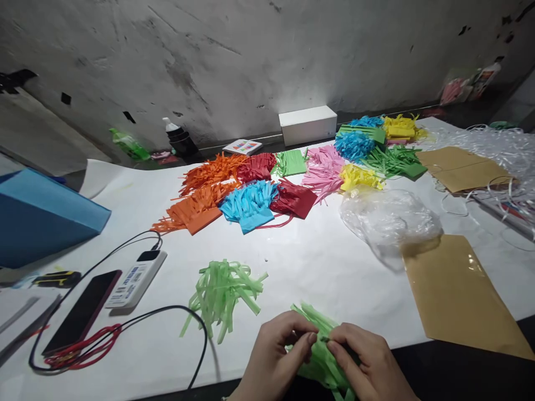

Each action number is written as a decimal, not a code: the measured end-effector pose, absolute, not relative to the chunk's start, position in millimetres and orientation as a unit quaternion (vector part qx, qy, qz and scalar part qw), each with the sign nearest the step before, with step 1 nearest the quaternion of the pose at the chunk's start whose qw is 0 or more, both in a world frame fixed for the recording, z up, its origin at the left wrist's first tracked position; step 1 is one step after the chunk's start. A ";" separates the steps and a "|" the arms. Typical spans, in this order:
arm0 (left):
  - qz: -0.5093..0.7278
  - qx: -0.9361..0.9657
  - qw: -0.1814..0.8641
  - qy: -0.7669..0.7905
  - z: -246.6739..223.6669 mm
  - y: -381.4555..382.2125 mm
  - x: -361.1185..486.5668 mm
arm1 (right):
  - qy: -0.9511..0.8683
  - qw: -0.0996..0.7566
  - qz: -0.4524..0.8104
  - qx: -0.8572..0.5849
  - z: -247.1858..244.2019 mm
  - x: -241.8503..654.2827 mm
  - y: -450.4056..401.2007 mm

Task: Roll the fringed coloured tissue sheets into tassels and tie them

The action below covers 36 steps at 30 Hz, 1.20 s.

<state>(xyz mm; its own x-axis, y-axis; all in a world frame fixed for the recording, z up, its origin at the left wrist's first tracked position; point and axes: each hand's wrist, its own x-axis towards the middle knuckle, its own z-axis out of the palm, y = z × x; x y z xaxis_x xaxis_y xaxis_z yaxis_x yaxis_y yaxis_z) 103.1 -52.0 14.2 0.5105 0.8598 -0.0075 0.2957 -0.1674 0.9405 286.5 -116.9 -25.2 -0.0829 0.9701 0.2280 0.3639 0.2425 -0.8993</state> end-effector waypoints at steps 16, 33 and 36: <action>0.273 0.815 0.375 0.347 7.6 -53.5 103.9 | -0.729 0.397 0.260 -0.493 -9.6 292.5 -115.6; 0.240 0.799 0.319 0.449 11.9 -54.1 100.6 | -0.787 0.417 0.054 -0.452 -16.3 290.7 -116.7; 0.228 0.776 0.365 0.461 9.7 -55.0 100.9 | -0.780 0.419 0.059 -0.461 -17.7 296.2 -120.6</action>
